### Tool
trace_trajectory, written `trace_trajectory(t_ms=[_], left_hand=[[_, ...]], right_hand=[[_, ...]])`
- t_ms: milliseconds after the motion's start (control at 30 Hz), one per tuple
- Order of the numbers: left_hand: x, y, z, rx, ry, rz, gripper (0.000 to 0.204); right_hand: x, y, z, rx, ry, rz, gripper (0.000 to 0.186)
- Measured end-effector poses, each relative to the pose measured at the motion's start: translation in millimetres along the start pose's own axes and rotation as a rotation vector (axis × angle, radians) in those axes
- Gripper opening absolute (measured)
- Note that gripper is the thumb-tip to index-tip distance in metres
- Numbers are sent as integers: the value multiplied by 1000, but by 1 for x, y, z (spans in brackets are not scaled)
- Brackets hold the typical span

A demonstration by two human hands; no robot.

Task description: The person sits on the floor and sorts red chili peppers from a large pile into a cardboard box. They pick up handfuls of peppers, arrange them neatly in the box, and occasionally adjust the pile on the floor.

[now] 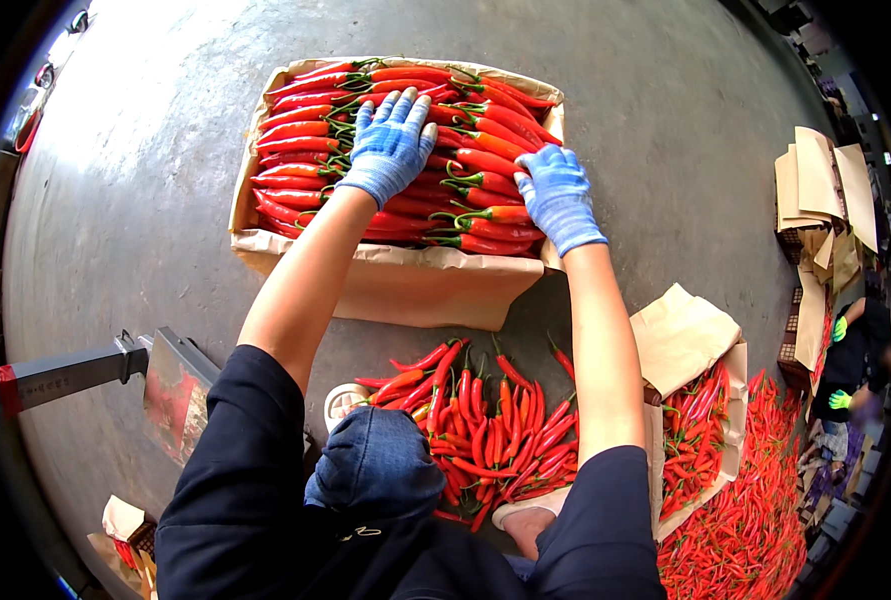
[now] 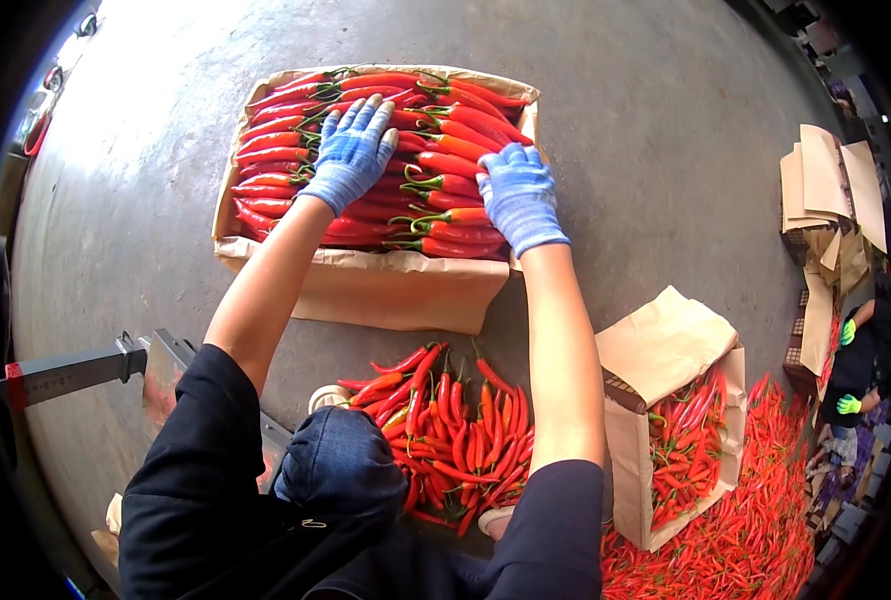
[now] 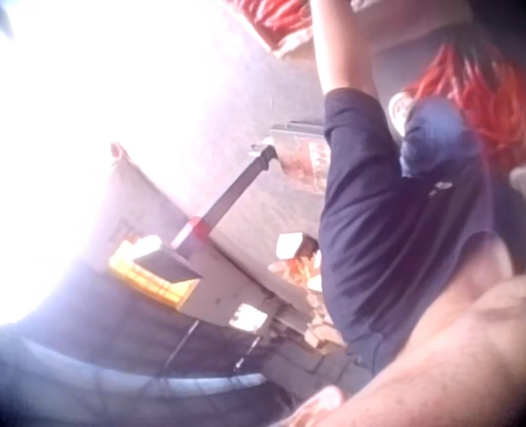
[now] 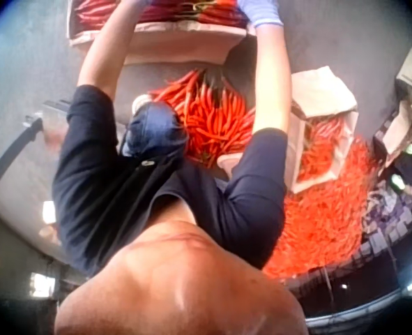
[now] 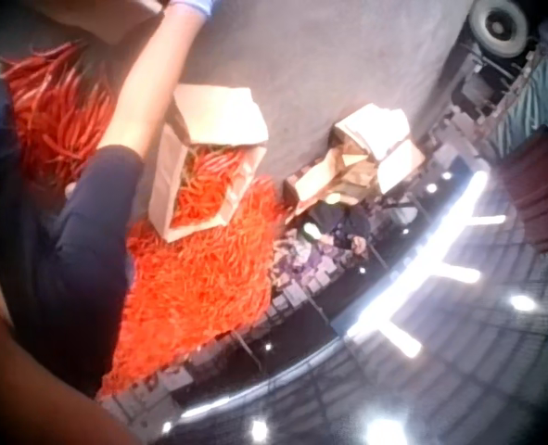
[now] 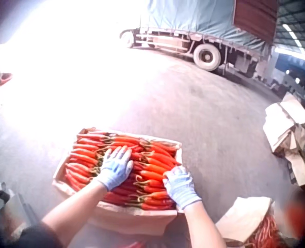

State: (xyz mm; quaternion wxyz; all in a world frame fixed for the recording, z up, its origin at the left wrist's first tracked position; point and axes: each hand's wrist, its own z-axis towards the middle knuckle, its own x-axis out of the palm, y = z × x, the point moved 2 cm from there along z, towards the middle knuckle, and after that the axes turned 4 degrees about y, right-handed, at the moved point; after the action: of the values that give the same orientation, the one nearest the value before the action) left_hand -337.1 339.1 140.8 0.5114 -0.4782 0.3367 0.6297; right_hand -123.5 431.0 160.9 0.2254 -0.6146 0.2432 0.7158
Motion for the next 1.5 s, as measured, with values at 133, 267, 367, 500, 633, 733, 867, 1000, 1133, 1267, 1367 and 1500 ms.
trace_trajectory(t_ms=[133, 267, 367, 500, 633, 733, 867, 1000, 1133, 1267, 1367, 1500], left_hand=[[-2, 9, 4, 35, -32, -52, 45], [-3, 4, 1, 23, 12, 51, 45], [-23, -7, 15, 53, 173, 158, 46], [-20, 1, 46, 27, 53, 96, 48], [11, 19, 68, -42, 34, 126, 51], [23, 21, 55, 5, -43, 46, 44], [31, 27, 65, 25, -109, -11, 37], [-13, 44, 62, 45, -203, -220, 29], [-145, -34, -7, 14, -481, -850, 16], [-255, -90, -89, 378, -854, -1230, 18], [-336, -96, -124, 678, -896, -1184, 19], [-369, -103, -142, 842, -855, -1221, 22]], right_hand=[[3, -15, -13, 105, -14, 32, 23], [-7, -2, -12, 179, -107, 29, 34], [-7, 27, 0, 77, -359, 84, 48], [31, 58, 6, 186, -292, 112, 54], [31, 59, 5, 177, -297, 140, 54], [33, 60, -5, 186, -329, 159, 51], [33, 58, 2, 205, -362, 186, 50], [38, 70, 11, 189, -346, 207, 52], [40, 35, 8, 188, -268, 213, 54], [11, 15, -44, 98, -528, 362, 50], [-10, 43, -93, 22, -449, 402, 48], [-27, 20, -200, 67, -264, 246, 45]])
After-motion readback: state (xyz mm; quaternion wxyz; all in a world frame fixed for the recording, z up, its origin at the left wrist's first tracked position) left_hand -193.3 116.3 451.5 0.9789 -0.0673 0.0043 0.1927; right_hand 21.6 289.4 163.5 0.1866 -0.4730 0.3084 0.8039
